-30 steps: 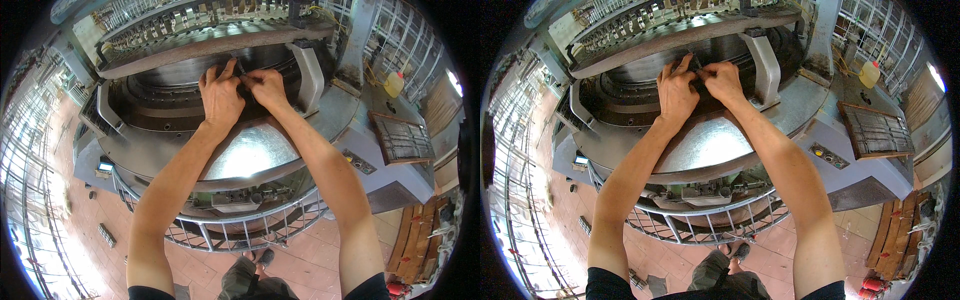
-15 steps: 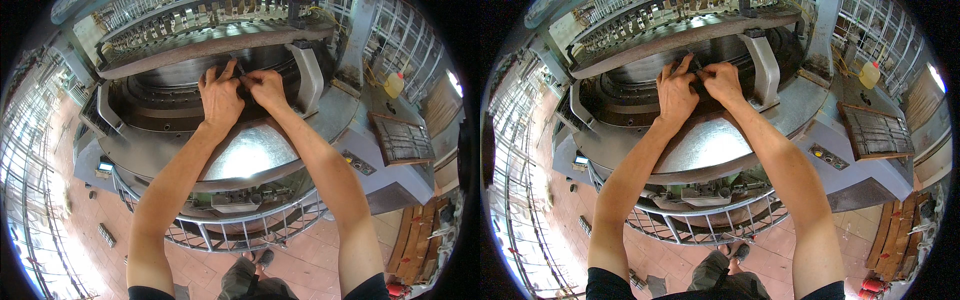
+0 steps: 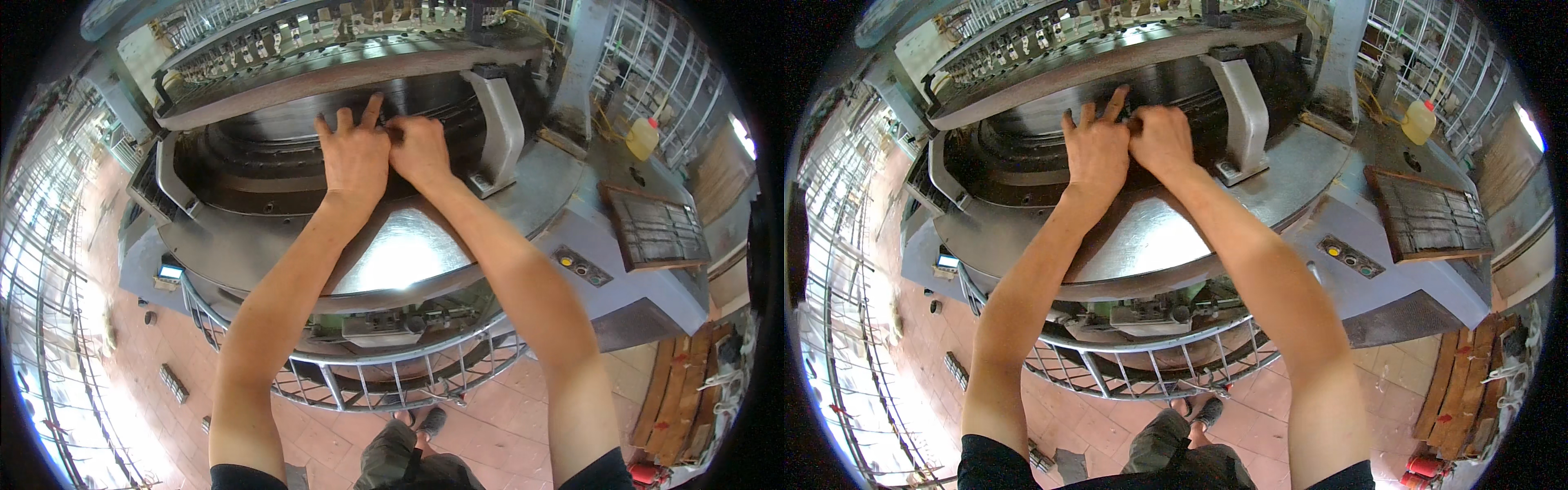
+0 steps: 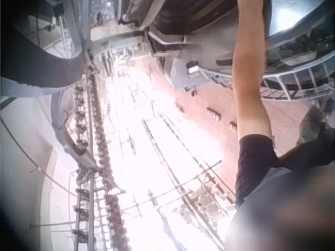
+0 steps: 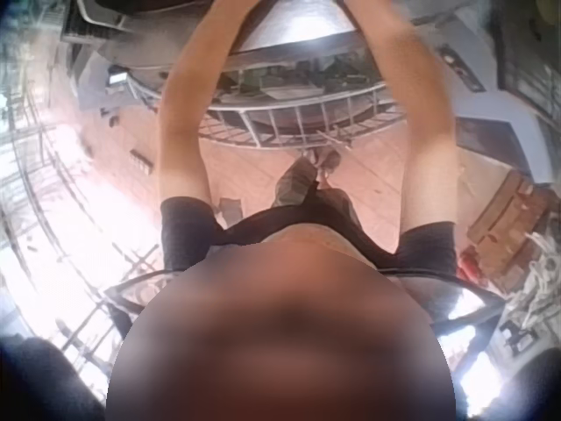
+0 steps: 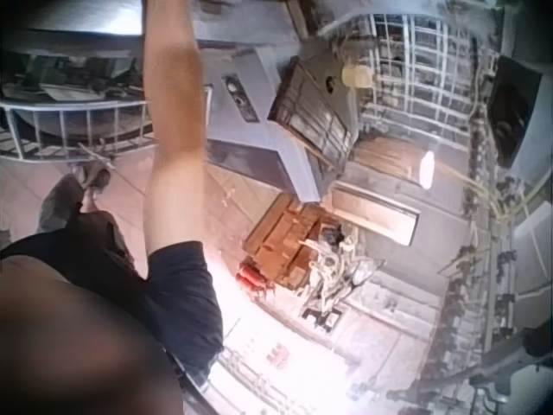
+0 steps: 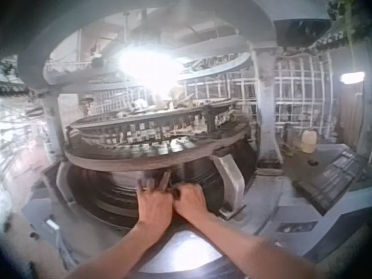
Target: The person repeatedly picks up small metal strips and inserts them into slots on a large circular machine. The person handles the strips one at a time, aligning and pressing them into place on the machine's inner ring.
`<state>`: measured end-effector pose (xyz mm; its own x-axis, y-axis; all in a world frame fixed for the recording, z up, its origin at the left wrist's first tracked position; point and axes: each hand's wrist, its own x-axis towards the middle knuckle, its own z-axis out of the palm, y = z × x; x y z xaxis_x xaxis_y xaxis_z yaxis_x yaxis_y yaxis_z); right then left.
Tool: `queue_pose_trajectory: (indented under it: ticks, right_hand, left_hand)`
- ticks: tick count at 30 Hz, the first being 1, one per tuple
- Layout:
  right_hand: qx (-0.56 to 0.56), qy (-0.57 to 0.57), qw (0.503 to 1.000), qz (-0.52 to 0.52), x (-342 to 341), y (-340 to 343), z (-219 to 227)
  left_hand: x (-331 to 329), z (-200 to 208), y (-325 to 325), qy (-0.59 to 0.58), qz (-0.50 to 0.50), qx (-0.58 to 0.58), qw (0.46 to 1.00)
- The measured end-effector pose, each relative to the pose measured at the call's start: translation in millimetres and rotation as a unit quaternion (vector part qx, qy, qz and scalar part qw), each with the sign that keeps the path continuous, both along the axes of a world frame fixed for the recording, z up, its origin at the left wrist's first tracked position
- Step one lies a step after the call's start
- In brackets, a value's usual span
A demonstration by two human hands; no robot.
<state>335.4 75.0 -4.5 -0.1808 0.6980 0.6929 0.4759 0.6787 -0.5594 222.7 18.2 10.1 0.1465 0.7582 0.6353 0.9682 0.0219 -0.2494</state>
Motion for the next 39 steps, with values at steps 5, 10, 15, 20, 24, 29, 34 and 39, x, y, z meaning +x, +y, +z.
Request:
queue_pose_trajectory:
  ticks: [5, 10, 15, 20, 24, 29, 34, 39]
  right_hand:
    - [-0.184, -0.009, 0.981, -0.061, -2, -7, 6]
    - [-0.307, 0.09, 0.947, 0.032, 9, -13, 8]
    - [-0.201, 0.038, 0.979, 0.002, 14, -26, 0]
    - [-0.163, -0.022, 0.986, -0.007, 17, -28, -4]
    - [-0.071, 0.056, 0.996, 0.014, 9, -17, -2]
    - [-0.171, -0.025, 0.985, 0.023, 21, -21, -10]
    - [-0.104, 0.05, 0.993, 0.011, 10, -3, -12]
    - [-0.05, 0.076, 0.996, -0.021, -11, 25, -12]
  left_hand:
    - [1, 4, -3, -0.004, 0.005, -0.006, 1.0]
    - [3, 7, -10, 0.008, 0.025, -0.056, 0.998]
    - [2, 5, -9, 0.014, 0.008, -0.046, 0.999]
    - [-3, 2, -8, 0.008, -0.024, -0.049, 0.998]
    - [-9, 5, -8, 0.002, -0.046, -0.025, 0.999]
    - [-7, 0, -10, -0.013, -0.073, -0.035, 0.997]
    - [-13, 2, -7, -0.057, -0.084, -0.006, 0.995]
    - [-18, 7, 1, -0.05, -0.049, -0.04, 0.997]
